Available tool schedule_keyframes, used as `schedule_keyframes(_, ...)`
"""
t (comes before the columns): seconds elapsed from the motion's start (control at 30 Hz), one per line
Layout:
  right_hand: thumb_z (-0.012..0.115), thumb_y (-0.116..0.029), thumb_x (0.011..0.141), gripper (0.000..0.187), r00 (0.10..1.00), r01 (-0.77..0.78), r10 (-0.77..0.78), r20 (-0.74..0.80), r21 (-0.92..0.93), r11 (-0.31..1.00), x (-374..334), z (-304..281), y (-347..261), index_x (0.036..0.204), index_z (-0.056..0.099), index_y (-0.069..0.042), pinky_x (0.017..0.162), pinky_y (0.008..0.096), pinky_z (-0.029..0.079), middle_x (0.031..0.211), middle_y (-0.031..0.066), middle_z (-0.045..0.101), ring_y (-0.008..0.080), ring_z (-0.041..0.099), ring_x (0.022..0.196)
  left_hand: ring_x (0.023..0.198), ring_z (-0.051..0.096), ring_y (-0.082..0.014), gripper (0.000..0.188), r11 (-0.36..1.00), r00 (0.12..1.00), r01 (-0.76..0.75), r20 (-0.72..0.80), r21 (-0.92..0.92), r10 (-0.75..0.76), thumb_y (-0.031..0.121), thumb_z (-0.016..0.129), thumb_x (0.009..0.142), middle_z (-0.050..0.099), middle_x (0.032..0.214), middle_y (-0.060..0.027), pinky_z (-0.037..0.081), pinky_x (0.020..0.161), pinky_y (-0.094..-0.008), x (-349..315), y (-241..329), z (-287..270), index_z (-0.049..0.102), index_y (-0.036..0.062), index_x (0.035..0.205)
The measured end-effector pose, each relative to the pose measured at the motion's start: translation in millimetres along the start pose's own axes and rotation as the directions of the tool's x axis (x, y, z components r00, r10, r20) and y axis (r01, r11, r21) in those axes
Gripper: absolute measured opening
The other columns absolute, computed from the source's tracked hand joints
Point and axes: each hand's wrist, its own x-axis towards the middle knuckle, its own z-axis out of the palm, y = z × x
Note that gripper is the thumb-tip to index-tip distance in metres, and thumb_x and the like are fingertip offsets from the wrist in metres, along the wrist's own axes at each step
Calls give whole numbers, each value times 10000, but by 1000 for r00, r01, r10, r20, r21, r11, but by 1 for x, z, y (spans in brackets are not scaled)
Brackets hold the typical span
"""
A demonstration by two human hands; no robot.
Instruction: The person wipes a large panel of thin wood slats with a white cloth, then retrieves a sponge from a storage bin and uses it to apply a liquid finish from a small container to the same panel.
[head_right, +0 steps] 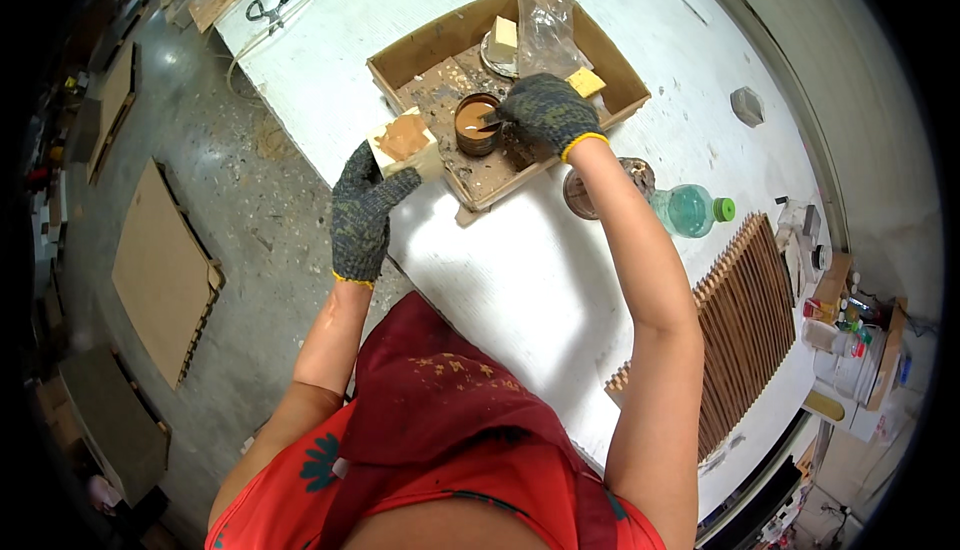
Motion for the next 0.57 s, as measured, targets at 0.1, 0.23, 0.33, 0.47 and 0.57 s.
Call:
schedule_keyframes(0.1, 532, -319, 928, 296, 998, 62, -62, -18, 23, 998, -3, 12, 15, 936, 717, -88, 813, 405, 493, 910, 143, 665, 312, 618, 879, 1099, 587, -193, 647, 1000, 1000, 10, 0, -2, -10, 154, 822, 741, 622, 1215, -135, 483, 954, -313, -1, 4, 1, 535, -38, 1288)
schedule_keyframes(0.23, 575, -244, 914, 225, 998, -30, 52, -40, 430, 902, -13, 16, 30, 967, 710, -72, 763, 363, 509, 914, 129, 674, 254, 633, 835, 1076, 598, -187, 633, 999, 999, -34, 4, 4, 34, 156, 817, 749, 635, 1194, -132, 488, 944, -310, 1, 2, 3, 540, -42, 1282)
schedule_keyframes(0.33, 595, -171, 895, 176, 981, 27, 94, -168, 602, 798, -18, 23, 43, 963, 695, -42, 679, 315, 500, 867, 88, 665, 176, 607, 751, 1045, 613, -183, 642, 995, 998, -59, 1, 75, 60, 176, 828, 742, 647, 1171, -127, 496, 925, -310, 4, 3, 8, 546, -42, 1275)
schedule_keyframes(0.47, 599, -131, 881, 147, 957, -85, 258, -132, 723, 686, -41, -14, 7, 901, 677, -7, 475, 247, 393, 691, 6, 564, 80, 483, 565, 1039, 608, -185, 578, 986, 998, -64, 11, 155, 63, 109, 761, 791, 633, 1180, -124, 497, 915, -309, 5, 12, 11, 526, -50, 1295)
schedule_keyframes(0.57, 586, -133, 892, 146, 956, -25, 216, -199, 678, 734, -51, -19, 20, 893, 681, -24, 443, 238, 347, 645, -2, 526, 70, 447, 529, 1044, 609, -185, 585, 974, 994, -105, 14, 200, 104, 127, 773, 789, 634, 1186, -127, 497, 917, -306, 5, 14, 14, 531, -44, 1293)
